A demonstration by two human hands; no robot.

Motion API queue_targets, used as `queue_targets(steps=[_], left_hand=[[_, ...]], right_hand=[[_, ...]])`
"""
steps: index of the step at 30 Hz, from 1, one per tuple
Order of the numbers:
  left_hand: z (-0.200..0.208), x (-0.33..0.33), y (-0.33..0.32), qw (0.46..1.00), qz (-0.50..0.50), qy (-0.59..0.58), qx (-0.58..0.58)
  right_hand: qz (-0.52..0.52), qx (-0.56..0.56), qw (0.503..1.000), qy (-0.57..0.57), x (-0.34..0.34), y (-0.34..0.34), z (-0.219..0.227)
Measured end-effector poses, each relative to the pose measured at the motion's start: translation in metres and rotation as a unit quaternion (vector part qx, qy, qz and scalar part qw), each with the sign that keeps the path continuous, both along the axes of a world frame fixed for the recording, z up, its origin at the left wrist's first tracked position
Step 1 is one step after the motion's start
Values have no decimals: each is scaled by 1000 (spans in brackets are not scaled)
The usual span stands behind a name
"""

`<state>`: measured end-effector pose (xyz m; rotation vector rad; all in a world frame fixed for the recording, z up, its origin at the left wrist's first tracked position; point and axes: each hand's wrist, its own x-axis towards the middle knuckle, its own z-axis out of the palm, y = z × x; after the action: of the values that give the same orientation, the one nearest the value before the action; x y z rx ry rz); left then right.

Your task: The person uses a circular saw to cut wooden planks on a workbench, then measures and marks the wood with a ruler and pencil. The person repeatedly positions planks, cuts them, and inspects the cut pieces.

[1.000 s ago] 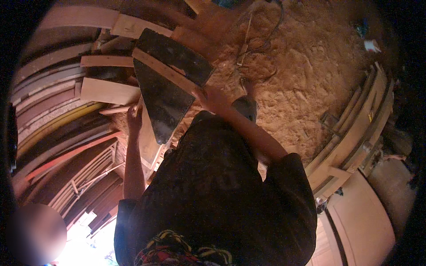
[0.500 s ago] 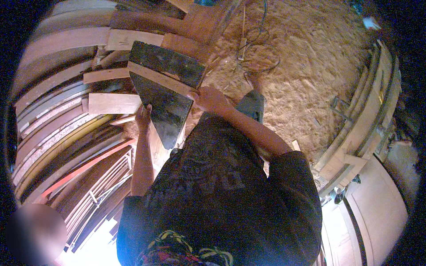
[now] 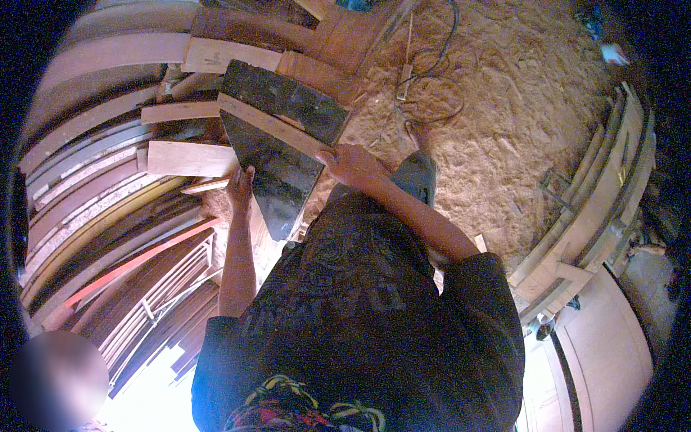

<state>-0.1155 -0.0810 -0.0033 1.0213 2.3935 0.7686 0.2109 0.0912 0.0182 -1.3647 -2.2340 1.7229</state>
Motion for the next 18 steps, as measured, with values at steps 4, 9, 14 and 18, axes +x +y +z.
queue_targets(steps=[4, 9, 14, 18], left_hand=[[0, -2, 0, 999, 0, -51, -1], [-19, -15, -14, 997, 56, -49, -2], [-18, -11, -10, 996, 61, -72, 2], [-6, -3, 0, 997, 46, -63, 6]], right_hand=[[17, -9, 999, -35, -3, 0, -8], [5, -3, 1000, 17, -1, -1, -2], [-7, 13, 1000, 20, 1, 1, 5], [-20, 18, 999, 22, 2, -2, -2]])
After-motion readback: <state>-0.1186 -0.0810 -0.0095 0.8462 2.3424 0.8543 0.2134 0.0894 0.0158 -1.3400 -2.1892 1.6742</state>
